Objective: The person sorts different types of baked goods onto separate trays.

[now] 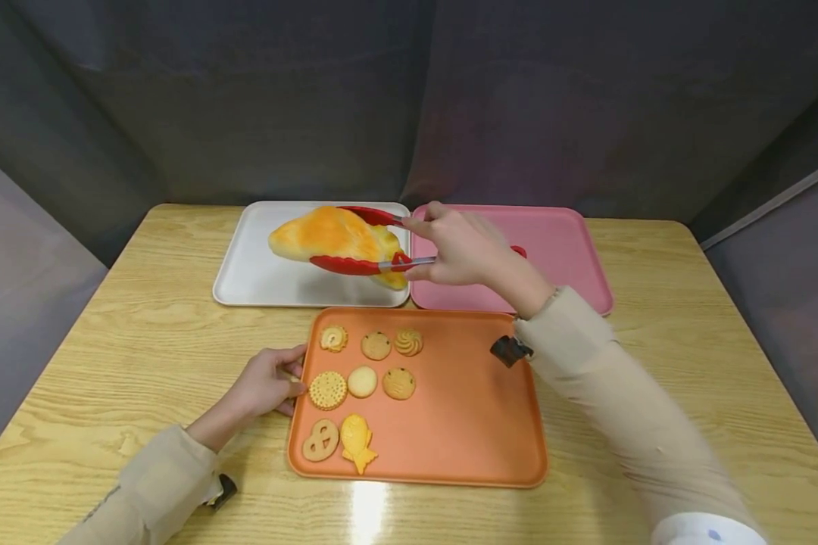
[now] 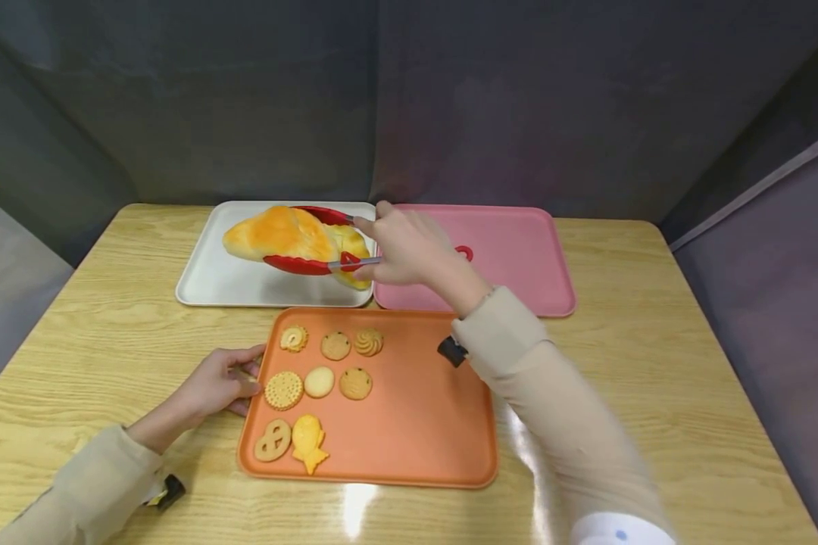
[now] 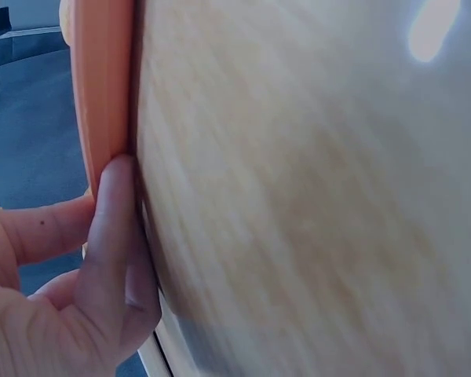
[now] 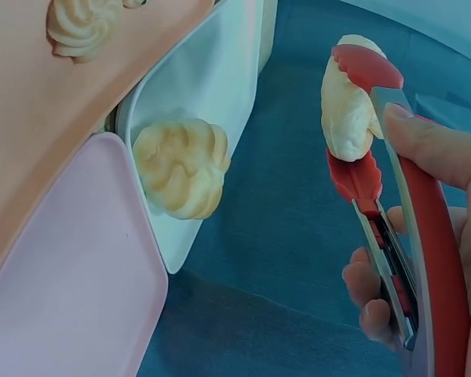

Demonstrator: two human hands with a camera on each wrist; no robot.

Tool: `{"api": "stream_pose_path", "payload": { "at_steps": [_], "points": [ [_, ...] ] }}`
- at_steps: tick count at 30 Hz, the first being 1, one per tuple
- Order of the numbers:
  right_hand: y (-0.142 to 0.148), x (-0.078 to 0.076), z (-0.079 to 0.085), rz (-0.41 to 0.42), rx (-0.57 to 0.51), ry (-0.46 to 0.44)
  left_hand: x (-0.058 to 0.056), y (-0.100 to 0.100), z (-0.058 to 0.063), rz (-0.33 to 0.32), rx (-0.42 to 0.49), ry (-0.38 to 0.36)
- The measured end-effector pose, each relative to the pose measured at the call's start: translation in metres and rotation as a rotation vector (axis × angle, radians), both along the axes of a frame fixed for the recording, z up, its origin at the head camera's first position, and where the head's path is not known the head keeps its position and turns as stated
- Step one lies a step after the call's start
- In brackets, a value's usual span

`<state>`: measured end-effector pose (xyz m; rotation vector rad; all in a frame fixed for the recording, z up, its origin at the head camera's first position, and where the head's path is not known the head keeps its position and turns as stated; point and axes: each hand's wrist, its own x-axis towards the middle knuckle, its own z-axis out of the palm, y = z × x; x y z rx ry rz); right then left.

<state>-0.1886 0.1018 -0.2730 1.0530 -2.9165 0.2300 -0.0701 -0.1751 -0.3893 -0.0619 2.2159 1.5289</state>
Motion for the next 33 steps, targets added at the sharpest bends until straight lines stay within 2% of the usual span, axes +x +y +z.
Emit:
{"api": "stream_pose_path", "payload": {
  "at_steps": [10, 20, 27, 33],
  "points": [
    [-0.018, -0.018, -0.003, -0.035, 0.04, -0.065, 0.002, -0.001, 0.0, -0.003, -0.006, 0.004],
    [-0.04, -0.037, -0.015, -0.059, 0.02, -0.116, 0.005, -0.003, 0.0, 0.01, -0.013, -0.008],
    [-0.051, -0.047, -0.017, -0.072, 0.059, -0.115, 0.006, -0.003, 0.0, -0.004, 0.003, 0.002],
    [-0.06, -0.055, -0.025, -0.084, 0.092, -0.149, 0.006, -0.002, -0.001, -0.008, -0.002, 0.002]
  ]
}}
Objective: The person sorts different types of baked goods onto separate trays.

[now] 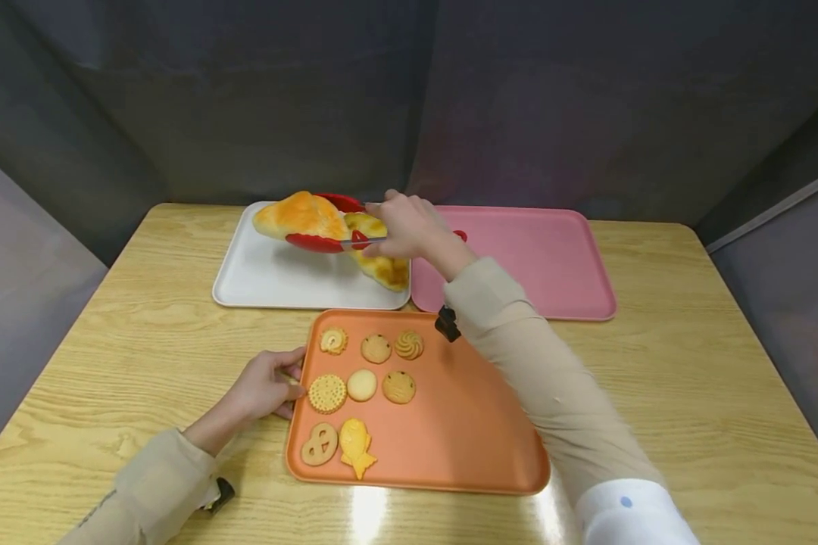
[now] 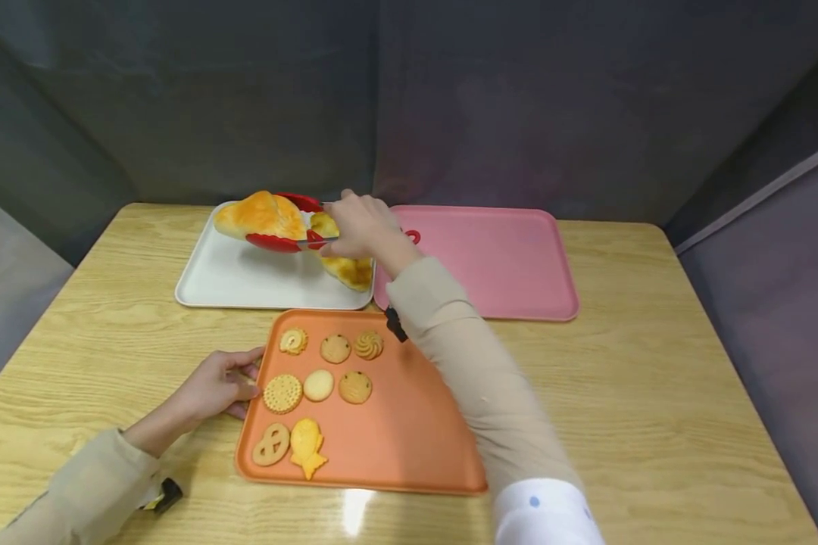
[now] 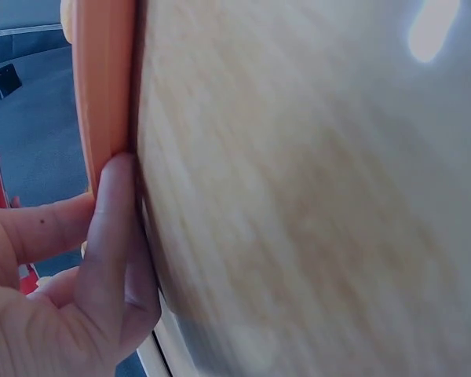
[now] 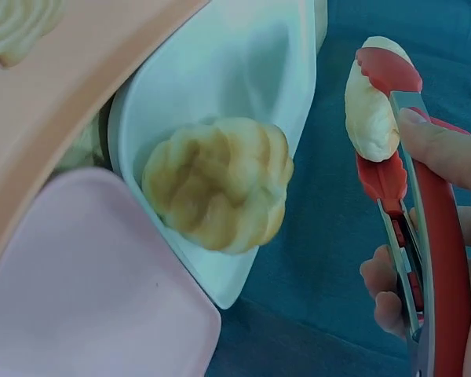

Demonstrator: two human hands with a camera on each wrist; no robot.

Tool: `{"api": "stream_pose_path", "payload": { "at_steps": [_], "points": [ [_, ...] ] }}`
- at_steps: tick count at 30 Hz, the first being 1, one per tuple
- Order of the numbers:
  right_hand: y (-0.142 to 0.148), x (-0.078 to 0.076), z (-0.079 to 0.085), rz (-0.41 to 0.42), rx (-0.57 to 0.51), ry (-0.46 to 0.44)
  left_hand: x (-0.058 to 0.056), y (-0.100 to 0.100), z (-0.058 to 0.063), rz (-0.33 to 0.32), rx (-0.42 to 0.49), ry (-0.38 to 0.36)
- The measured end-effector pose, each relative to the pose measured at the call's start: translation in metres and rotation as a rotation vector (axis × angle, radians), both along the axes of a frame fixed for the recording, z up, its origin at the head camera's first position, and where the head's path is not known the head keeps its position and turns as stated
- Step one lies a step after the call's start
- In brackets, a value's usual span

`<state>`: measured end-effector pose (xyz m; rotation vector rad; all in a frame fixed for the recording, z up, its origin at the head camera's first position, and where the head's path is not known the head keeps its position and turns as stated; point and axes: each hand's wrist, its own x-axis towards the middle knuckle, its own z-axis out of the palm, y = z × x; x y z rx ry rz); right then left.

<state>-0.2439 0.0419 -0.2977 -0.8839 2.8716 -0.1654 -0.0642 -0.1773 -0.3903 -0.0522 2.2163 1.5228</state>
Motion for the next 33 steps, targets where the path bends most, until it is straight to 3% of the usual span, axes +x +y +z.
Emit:
{"api": "stream_pose_path", "payload": {
  "at_steps": [9, 27, 33],
  "points": [
    [-0.015, -0.006, -0.012, -0.051, -0.026, -0.059, 0.002, 0.0, 0.001, 0.0, -0.007, 0.002],
    [-0.045, -0.008, -0.039, -0.06, -0.069, -0.088, 0.006, -0.002, 0.001, 0.012, 0.01, 0.002],
    [-0.048, -0.009, -0.046, -0.057, -0.016, -0.087, 0.006, -0.002, 0.0, 0.006, 0.017, 0.006]
  ]
}}
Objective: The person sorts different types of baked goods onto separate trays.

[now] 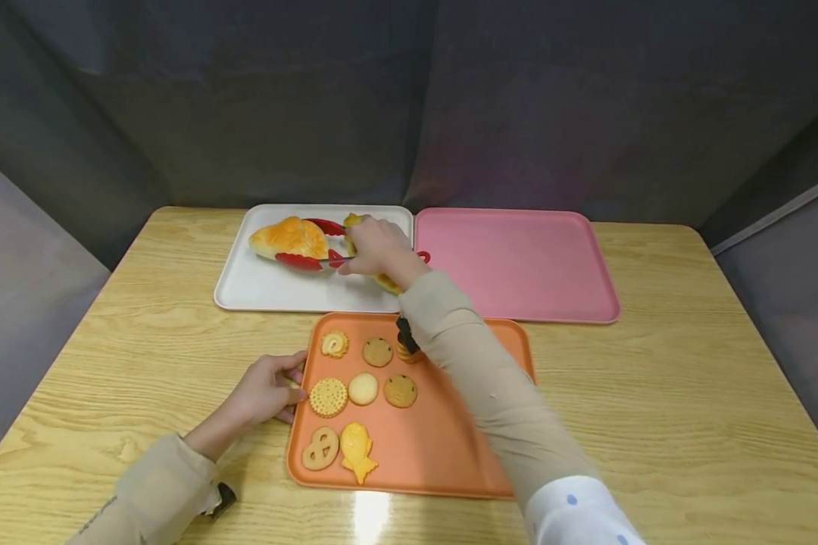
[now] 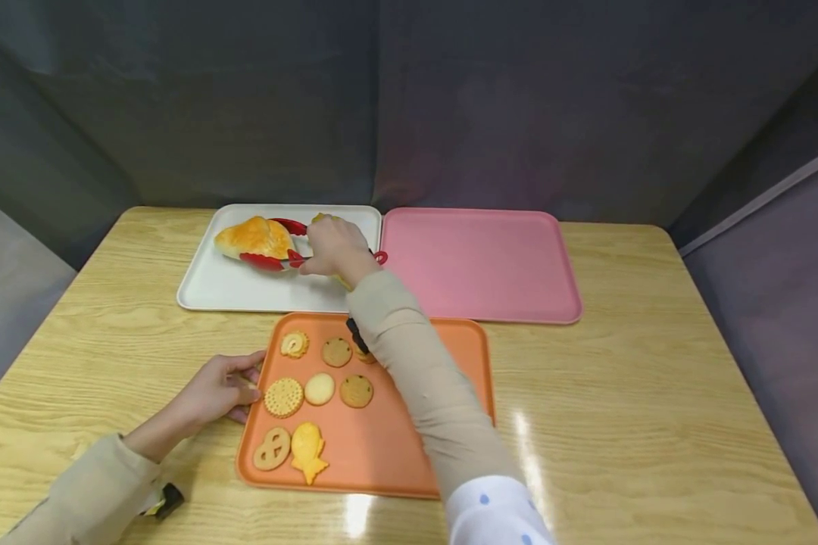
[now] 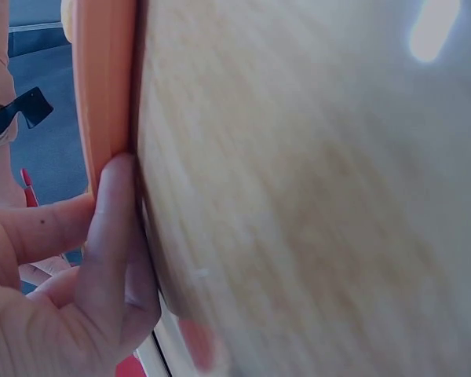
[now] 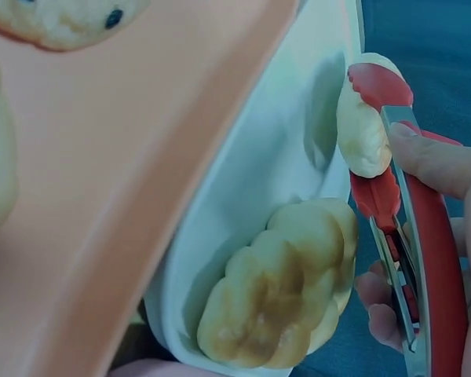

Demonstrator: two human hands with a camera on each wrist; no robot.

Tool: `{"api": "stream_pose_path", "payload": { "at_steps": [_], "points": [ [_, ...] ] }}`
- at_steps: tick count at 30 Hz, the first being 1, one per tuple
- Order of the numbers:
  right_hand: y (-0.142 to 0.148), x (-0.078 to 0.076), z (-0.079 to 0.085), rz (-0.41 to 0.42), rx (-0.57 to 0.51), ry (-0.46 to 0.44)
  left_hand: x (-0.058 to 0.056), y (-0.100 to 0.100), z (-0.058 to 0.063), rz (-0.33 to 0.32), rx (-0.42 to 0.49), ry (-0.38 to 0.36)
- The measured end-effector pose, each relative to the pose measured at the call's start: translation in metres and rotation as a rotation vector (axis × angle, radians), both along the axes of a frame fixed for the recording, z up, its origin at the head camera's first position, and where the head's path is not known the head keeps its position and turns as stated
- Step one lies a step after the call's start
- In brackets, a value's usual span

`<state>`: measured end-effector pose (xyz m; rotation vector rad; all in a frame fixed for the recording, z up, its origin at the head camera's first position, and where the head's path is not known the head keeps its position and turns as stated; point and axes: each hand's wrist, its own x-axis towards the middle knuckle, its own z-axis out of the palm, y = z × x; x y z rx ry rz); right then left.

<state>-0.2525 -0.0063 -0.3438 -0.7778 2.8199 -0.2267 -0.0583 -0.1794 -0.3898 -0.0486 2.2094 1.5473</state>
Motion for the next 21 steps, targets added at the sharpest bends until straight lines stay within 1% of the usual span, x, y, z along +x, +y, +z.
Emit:
{"api": "stream_pose_path", "payload": {
  "at_steps": [5, 10, 21],
  "points": [
    [-0.0004, 0.0005, -0.0036, 0.009, 0.027, 0.017, -0.0007, -0.0001, -0.0007, -0.005, -0.001, 0.002],
    [-0.0004, 0.0019, -0.0044, -0.015, 0.01, 0.006, -0.0017, 0.0, -0.0014, -0.002, -0.005, -0.001],
    [0.0035, 0.0035, 0.0028, -0.05, -0.017, -0.016, -0.0035, 0.0003, -0.0007, -0.008, -0.005, 0.002]
  ]
}}
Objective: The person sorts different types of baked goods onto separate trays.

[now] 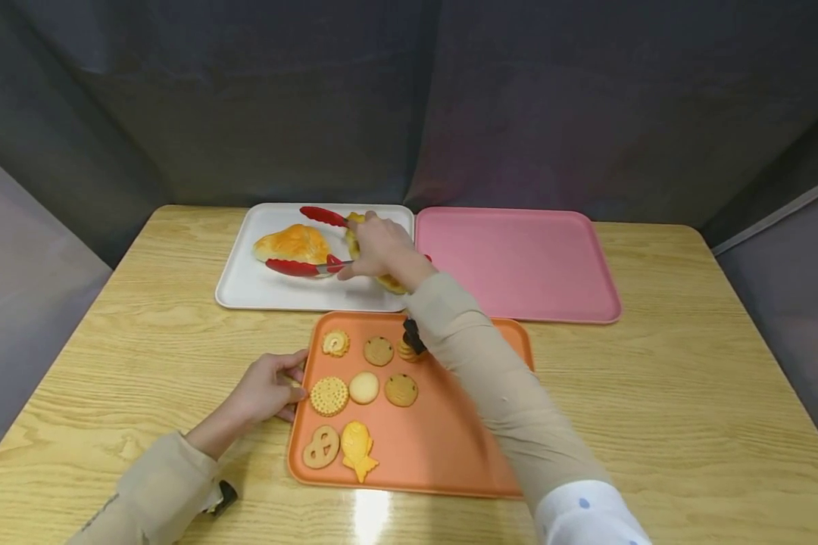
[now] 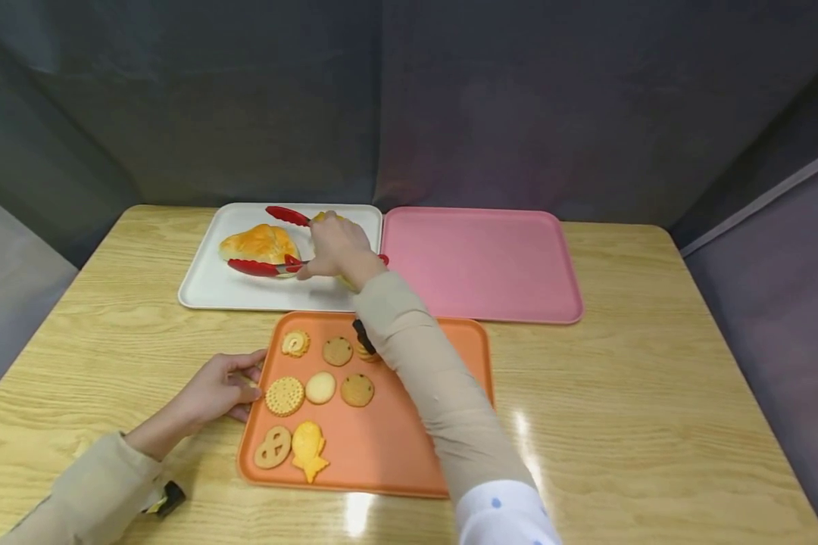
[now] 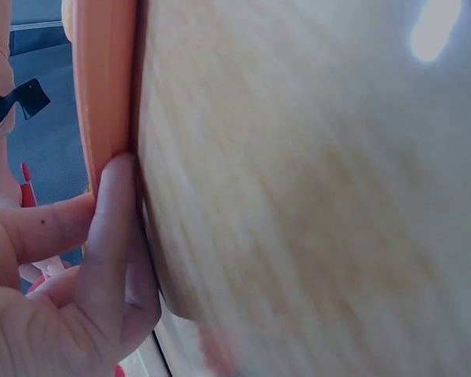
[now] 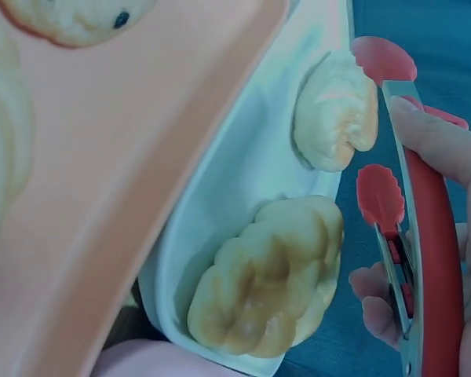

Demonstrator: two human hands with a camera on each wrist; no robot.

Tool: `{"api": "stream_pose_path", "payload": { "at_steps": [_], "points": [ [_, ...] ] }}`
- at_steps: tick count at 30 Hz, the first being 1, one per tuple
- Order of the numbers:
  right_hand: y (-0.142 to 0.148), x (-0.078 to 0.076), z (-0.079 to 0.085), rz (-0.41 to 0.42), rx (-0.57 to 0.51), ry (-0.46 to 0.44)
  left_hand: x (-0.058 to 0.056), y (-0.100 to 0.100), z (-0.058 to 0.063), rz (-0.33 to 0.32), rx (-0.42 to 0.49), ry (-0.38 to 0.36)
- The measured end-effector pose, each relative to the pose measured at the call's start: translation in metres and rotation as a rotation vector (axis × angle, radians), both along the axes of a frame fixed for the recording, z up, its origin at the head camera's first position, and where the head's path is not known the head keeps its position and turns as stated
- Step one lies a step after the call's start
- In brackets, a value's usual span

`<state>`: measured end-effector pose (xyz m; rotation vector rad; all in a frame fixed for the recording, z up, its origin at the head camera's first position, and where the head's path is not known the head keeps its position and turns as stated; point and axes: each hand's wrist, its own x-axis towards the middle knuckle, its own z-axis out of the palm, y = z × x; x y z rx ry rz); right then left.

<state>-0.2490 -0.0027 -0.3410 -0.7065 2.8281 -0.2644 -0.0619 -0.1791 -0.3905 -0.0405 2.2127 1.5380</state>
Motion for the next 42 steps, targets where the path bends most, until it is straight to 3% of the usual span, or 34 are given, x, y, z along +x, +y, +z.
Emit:
{"api": "stream_pose_path", "payload": {
  "at_steps": [20, 33, 42],
  "points": [
    [0.021, 0.024, 0.018, 0.052, -0.044, 0.103, -0.004, 0.001, 0.001, 0.001, -0.015, -0.002],
    [0.035, 0.04, 0.029, 0.054, -0.043, 0.169, -0.005, 0.001, 0.0, 0.007, -0.029, -0.008],
    [0.046, 0.051, 0.034, 0.044, -0.097, 0.189, -0.004, 0.002, 0.002, 0.01, -0.034, -0.009]
  ]
}}
